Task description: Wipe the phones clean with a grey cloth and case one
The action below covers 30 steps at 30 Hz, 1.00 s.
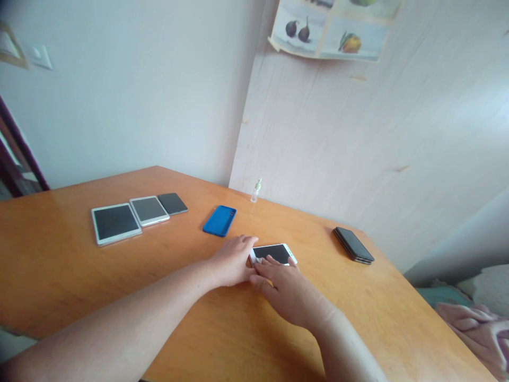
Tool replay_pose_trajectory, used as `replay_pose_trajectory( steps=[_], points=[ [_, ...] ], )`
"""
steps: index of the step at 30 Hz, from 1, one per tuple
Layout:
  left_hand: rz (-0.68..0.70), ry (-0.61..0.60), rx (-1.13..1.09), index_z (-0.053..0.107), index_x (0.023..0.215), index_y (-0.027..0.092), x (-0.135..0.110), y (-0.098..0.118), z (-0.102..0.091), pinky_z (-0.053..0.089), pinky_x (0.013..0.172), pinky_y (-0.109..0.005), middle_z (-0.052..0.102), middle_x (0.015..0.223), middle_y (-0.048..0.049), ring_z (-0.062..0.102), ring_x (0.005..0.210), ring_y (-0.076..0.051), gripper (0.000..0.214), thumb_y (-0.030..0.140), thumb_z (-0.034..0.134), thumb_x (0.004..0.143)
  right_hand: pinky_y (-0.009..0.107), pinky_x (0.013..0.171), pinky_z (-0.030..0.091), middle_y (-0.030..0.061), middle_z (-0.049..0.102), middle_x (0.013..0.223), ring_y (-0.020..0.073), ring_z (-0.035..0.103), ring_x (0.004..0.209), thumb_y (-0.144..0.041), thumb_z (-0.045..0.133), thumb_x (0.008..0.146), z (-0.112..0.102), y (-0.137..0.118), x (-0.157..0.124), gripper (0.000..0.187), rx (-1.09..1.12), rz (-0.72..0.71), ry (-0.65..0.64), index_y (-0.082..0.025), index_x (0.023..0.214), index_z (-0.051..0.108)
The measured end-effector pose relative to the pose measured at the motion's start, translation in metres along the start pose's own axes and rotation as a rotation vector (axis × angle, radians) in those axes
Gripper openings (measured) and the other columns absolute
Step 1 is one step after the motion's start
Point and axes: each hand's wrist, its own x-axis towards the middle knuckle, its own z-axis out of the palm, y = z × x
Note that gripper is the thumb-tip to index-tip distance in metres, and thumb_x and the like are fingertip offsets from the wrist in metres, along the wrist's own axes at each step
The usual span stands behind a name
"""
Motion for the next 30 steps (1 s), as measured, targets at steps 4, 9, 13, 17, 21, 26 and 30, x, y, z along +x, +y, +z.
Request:
replay_pose_trajectory(
  steps=[4, 9, 13, 17, 21, 26, 30],
  points=[
    [0.002, -0.008, -0.011, 0.050, 0.121, 0.017, 0.000, 0.001, -0.002, 0.047, 0.088, -0.040, 0.061, 0.113, -0.0128, 0.058, 0.106, -0.031, 0.063, 0.048, 0.068, 0.068, 0.064, 0.110, 0.018, 0.0052, 0.052, 0.143, 0.0313, 0.035, 0.139, -0.053, 0.027, 0.098, 0.000, 0.019, 0.005, 0.051, -0.071, 0.154, 0.020, -0.032, 0.137, 0.052],
    [-0.015, -0.002, -0.011, 0.051, 0.118, 0.018, 0.000, 0.002, -0.002, 0.047, 0.085, -0.040, 0.062, 0.110, -0.0118, 0.059, 0.103, -0.031, 0.061, 0.046, 0.068, 0.067, 0.071, 0.105, 0.018, 0.0098, 0.053, 0.142, 0.0365, 0.037, 0.137, -0.051, 0.029, 0.098, 0.002, 0.032, 0.011, 0.051, -0.163, 0.352, 0.088, -0.026, 0.132, 0.057],
    [0.002, -0.011, -0.022, 0.050, 0.121, 0.016, 0.000, 0.002, -0.002, 0.047, 0.088, -0.041, 0.061, 0.113, -0.0145, 0.058, 0.107, -0.032, 0.065, 0.051, 0.066, 0.069, 0.062, 0.112, 0.016, 0.0025, 0.047, 0.147, 0.0279, 0.031, 0.142, -0.051, 0.024, 0.099, 0.006, 0.006, 0.009, 0.049, 0.010, 0.055, 0.034, -0.034, 0.138, 0.050],
    [-0.004, -0.002, -0.013, 0.048, 0.123, 0.017, 0.000, 0.000, 0.000, 0.046, 0.090, -0.041, 0.061, 0.116, -0.0143, 0.058, 0.109, -0.031, 0.064, 0.048, 0.065, 0.070, 0.065, 0.112, 0.013, 0.0012, 0.045, 0.149, 0.0294, 0.028, 0.143, -0.052, 0.023, 0.100, 0.007, 0.014, 0.014, 0.050, 0.028, 0.091, 0.032, -0.035, 0.140, 0.048],
    [0.012, 0.030, -0.017, 0.049, 0.123, 0.018, 0.001, -0.001, 0.003, 0.046, 0.092, -0.040, 0.061, 0.117, -0.0134, 0.057, 0.110, -0.031, 0.065, 0.044, 0.068, 0.067, 0.074, 0.105, 0.013, 0.0044, 0.046, 0.148, 0.0379, 0.030, 0.140, -0.049, 0.027, 0.099, 0.010, 0.039, 0.023, 0.050, -0.100, 0.370, 0.129, -0.029, 0.136, 0.053],
    [0.009, 0.017, -0.018, 0.048, 0.124, 0.015, 0.001, -0.002, 0.002, 0.047, 0.090, -0.040, 0.062, 0.115, -0.0149, 0.059, 0.108, -0.031, 0.064, 0.041, 0.065, 0.069, 0.066, 0.111, 0.013, 0.0037, 0.044, 0.149, 0.0295, 0.027, 0.143, -0.048, 0.024, 0.100, 0.014, 0.013, 0.021, 0.049, 0.016, 0.111, 0.091, -0.032, 0.141, 0.047],
    [0.012, 0.018, -0.026, 0.047, 0.125, 0.014, 0.000, -0.001, 0.001, 0.047, 0.091, -0.040, 0.062, 0.116, -0.0158, 0.059, 0.108, -0.031, 0.061, 0.039, 0.062, 0.072, 0.063, 0.114, 0.010, 0.0014, 0.041, 0.151, 0.0279, 0.025, 0.144, -0.049, 0.021, 0.101, 0.015, 0.004, 0.022, 0.049, 0.091, -0.043, 0.046, -0.037, 0.143, 0.044]
  ],
)
